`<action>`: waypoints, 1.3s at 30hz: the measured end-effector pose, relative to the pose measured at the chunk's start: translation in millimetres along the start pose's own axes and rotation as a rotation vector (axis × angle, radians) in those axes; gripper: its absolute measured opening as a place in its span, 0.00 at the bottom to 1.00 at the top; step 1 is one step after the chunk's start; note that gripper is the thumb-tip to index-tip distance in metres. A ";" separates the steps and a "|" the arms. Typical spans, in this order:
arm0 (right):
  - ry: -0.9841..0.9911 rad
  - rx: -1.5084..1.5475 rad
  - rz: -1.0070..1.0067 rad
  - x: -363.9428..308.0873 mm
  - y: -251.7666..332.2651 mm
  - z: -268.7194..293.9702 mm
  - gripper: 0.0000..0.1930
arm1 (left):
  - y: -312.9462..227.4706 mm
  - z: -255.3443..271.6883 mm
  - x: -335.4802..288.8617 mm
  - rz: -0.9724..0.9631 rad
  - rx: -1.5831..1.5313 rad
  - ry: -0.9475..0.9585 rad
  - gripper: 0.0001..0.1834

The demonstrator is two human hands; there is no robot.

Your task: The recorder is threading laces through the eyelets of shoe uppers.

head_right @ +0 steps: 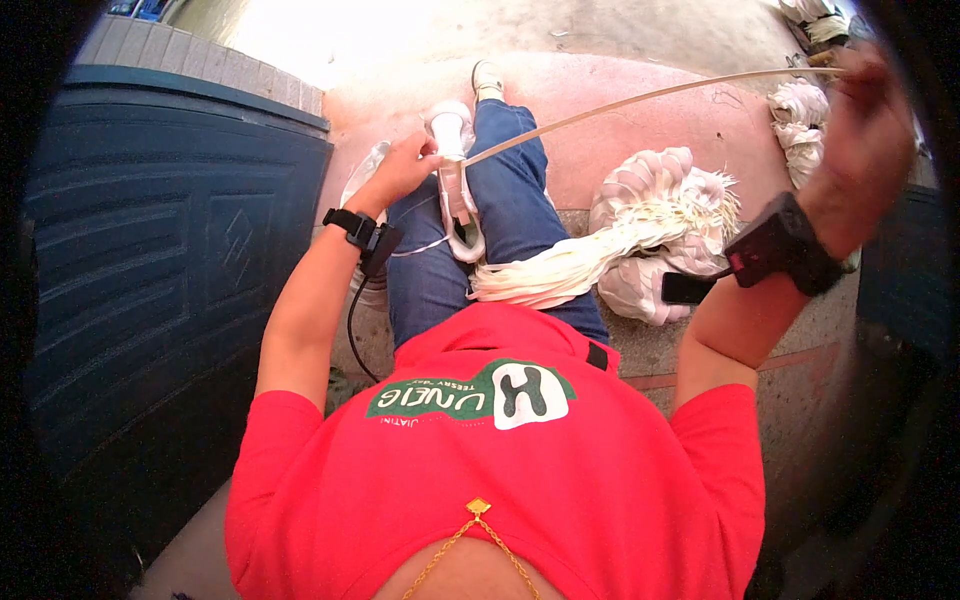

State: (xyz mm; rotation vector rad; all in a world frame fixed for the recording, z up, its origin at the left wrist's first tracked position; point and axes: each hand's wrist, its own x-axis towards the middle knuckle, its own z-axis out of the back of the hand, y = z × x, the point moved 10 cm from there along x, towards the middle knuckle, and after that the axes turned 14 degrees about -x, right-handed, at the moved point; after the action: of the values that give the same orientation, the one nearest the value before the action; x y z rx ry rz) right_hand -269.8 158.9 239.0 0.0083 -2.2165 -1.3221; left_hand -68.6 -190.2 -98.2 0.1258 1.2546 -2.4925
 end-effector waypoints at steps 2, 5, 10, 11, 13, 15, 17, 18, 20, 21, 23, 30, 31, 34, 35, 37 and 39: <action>0.099 -0.015 -0.162 -19.4 -45.8 -41.1 0.06 | -10.8 1.3 -5.6 0.008 0.092 0.000 0.11; 0.153 -0.144 -0.277 -44.6 -100.0 -62.6 0.07 | -68.3 3.6 -10.6 -0.303 0.373 -0.119 0.11; 0.118 -0.218 -0.431 -78.2 -138.1 -99.3 0.14 | -79.0 -35.6 -5.5 -0.383 0.753 0.058 0.07; 0.119 -0.267 -0.447 -81.0 -138.3 -100.0 0.15 | -81.5 -40.5 -5.2 -0.429 0.777 0.093 0.07; 0.162 -0.287 -0.442 -84.5 -143.4 -95.7 0.15 | -83.6 -45.6 -4.6 -0.477 0.800 0.131 0.08; 0.248 -0.310 -0.418 -88.2 -146.3 -97.5 0.14 | -78.9 -56.0 -5.0 -0.531 0.859 0.210 0.07; 0.232 -0.313 -0.429 -92.7 -149.9 -98.2 0.14 | -79.3 -52.9 -6.7 -0.565 0.822 0.158 0.06; 0.216 -0.319 -0.443 -94.4 -151.7 -97.2 0.14 | -82.3 -48.4 -8.0 -0.598 0.781 0.106 0.05; 0.246 -0.296 -0.438 -94.1 -153.1 -97.8 0.15 | -81.4 -43.1 -10.6 -0.610 0.770 0.067 0.06; 0.260 -0.303 -0.434 -93.9 -153.6 -98.7 0.15 | -83.0 -38.0 -12.4 -0.621 0.755 0.026 0.06; 0.272 -0.311 -0.431 -93.1 -155.1 -98.2 0.15 | -80.5 -34.1 -13.2 -0.653 0.741 0.057 0.07; 0.325 -0.340 -0.494 -102.5 -168.4 -107.5 0.15 | -45.8 -20.9 15.2 -0.445 0.390 0.133 0.06; 0.350 -0.336 -0.507 -104.2 -169.9 -109.2 0.15 | -37.1 -13.3 21.3 -0.323 0.318 0.088 0.06; 0.306 -0.350 -0.501 -100.7 -165.0 -102.8 0.14 | -44.6 -3.9 14.3 -0.355 0.281 -0.098 0.08; 0.314 -0.325 -0.444 -94.8 -156.9 -102.1 0.14 | -50.8 -5.9 13.1 -0.353 0.282 -0.098 0.08; 0.265 -0.339 -0.390 -83.1 -134.4 -100.4 0.15 | -49.2 -12.0 13.3 -0.192 0.271 -0.053 0.09; 0.388 -0.154 -0.183 -66.8 -104.4 -107.2 0.13 | -41.7 -12.5 20.2 -0.144 0.229 0.016 0.09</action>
State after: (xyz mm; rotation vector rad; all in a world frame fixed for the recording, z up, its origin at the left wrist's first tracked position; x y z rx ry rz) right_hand -191.8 36.7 162.5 0.3864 -1.8167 -1.4460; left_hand -102.8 -162.7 -78.7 0.1158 1.0128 -2.7589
